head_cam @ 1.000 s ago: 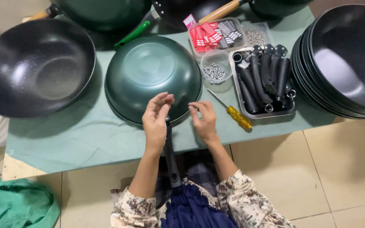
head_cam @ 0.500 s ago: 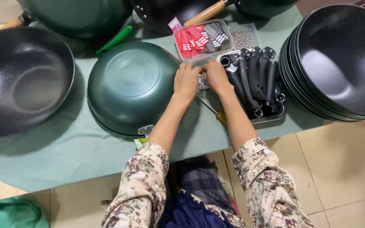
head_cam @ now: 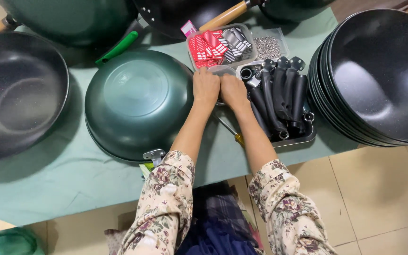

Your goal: Attaching a handle to a wok using screws and a screwdriver

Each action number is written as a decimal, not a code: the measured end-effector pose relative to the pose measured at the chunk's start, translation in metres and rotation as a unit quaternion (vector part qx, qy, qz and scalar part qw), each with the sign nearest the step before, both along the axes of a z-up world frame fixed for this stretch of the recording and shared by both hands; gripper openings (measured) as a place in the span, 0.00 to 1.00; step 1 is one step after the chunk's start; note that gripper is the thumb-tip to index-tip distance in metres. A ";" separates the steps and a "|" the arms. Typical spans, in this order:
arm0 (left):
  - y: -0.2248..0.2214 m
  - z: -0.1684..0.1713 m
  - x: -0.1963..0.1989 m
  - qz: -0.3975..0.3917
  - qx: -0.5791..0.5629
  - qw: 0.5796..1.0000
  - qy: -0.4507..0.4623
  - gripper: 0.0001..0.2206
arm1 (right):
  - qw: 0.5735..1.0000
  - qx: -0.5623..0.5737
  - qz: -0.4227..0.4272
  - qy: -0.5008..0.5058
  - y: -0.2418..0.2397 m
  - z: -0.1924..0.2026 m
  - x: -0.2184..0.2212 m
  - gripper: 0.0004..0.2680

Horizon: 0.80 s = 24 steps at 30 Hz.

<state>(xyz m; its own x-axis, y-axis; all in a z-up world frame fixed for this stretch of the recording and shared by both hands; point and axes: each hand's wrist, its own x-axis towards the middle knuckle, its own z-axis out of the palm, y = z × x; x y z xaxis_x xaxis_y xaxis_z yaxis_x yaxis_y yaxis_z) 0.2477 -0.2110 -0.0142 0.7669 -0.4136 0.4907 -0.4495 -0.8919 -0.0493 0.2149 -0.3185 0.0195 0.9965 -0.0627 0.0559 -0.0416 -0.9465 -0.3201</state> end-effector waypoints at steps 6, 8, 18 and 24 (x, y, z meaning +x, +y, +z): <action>0.002 0.038 -0.011 0.011 0.044 0.998 0.035 0.13 | 1.000 0.002 -0.009 0.023 0.010 0.024 -0.014 0.11; 0.001 0.034 -0.008 0.004 0.040 0.999 0.036 0.13 | 1.000 0.000 -0.012 0.027 0.011 0.025 -0.015 0.11; 0.003 0.031 -0.008 -0.027 0.000 0.998 -0.048 0.10 | 0.999 0.012 -0.034 0.033 0.011 0.026 -0.016 0.11; 0.006 0.019 0.008 -0.057 -0.051 0.981 -0.177 0.04 | 0.991 0.019 0.018 -0.128 0.000 0.003 -0.010 0.05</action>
